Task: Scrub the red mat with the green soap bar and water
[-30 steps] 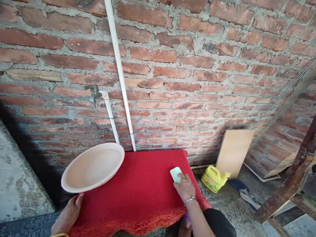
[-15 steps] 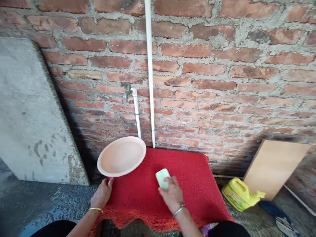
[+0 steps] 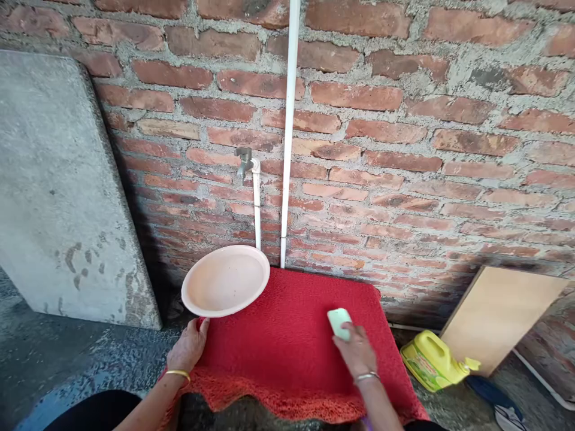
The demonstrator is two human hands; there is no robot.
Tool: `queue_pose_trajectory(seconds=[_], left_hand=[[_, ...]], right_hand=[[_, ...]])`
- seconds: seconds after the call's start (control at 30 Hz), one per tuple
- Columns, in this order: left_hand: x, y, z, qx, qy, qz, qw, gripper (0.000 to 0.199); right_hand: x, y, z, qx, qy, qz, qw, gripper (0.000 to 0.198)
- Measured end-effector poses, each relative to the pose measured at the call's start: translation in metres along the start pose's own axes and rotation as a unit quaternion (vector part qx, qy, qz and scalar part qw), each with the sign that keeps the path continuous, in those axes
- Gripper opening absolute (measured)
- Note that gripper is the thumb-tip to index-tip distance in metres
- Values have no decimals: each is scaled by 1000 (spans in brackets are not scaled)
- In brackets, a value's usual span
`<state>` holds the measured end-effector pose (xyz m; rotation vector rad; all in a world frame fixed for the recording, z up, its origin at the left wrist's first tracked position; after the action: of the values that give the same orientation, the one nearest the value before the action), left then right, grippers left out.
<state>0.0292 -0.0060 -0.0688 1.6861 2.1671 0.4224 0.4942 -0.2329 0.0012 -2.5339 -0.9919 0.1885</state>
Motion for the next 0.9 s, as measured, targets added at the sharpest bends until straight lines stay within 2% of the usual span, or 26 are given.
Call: queue_pose_trajectory(seconds=[0.07, 0.13, 0.2, 0.23, 0.27, 0.33, 0.43, 0.53, 0.63, 0.7, 0.77, 0.83, 0.9], left_hand=[[0, 0, 0, 0, 3, -2, 1000, 63], [0, 0, 1, -1, 8, -3, 1000, 62], [1, -1, 2, -1, 13, -4, 1000, 61], [1, -1, 2, -1, 15, -4, 1000, 60], [1, -2, 3, -1, 15, -4, 1000, 60], [1, -2, 4, -3, 17, -2, 1000, 59], [1, -1, 2, -3, 33, 1, 999, 56], [0, -1, 1, 1, 41, 4, 999, 54], [1, -3, 3, 2, 31, 3, 1000, 55], [3, -4, 5, 1, 21, 2, 1000, 56], [4, -5, 7, 1, 13, 2, 1000, 57], [5, -5, 7, 3, 16, 5, 1000, 57], [4, -4, 7, 4, 21, 7, 1000, 57]], right_hand=[[11, 71, -35, -38, 36, 89, 995, 35], [13, 125, -59, -73, 75, 160, 982, 33], [12, 147, -67, -91, 114, 189, 971, 32], [11, 144, -65, -88, 130, 182, 971, 33], [10, 132, -58, -78, 136, 163, 974, 35], [7, 85, -35, -45, 122, 106, 986, 38], [-5, -17, 11, 0, 58, 10, 998, 35], [-28, -116, 55, 19, -2, -70, 997, 30], [-47, -182, 88, 41, -35, -140, 989, 29], [-49, -196, 98, 54, -46, -174, 982, 28], [-39, -181, 94, 56, -45, -170, 983, 25], [-18, -141, 73, 44, -30, -132, 990, 25], [6, -84, 37, 22, -4, -75, 997, 28]])
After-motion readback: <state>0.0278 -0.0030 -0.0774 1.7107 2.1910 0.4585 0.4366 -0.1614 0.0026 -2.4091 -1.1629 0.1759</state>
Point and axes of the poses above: each hand's wrist, its own x-axis towards the middle knuckle, its own z-axis out of the palm, y = z × x, the point moved 8 cm from there along x, towards the middle knuckle, and after that the axes turned 10 degrees about y, right-handed, at the moved point
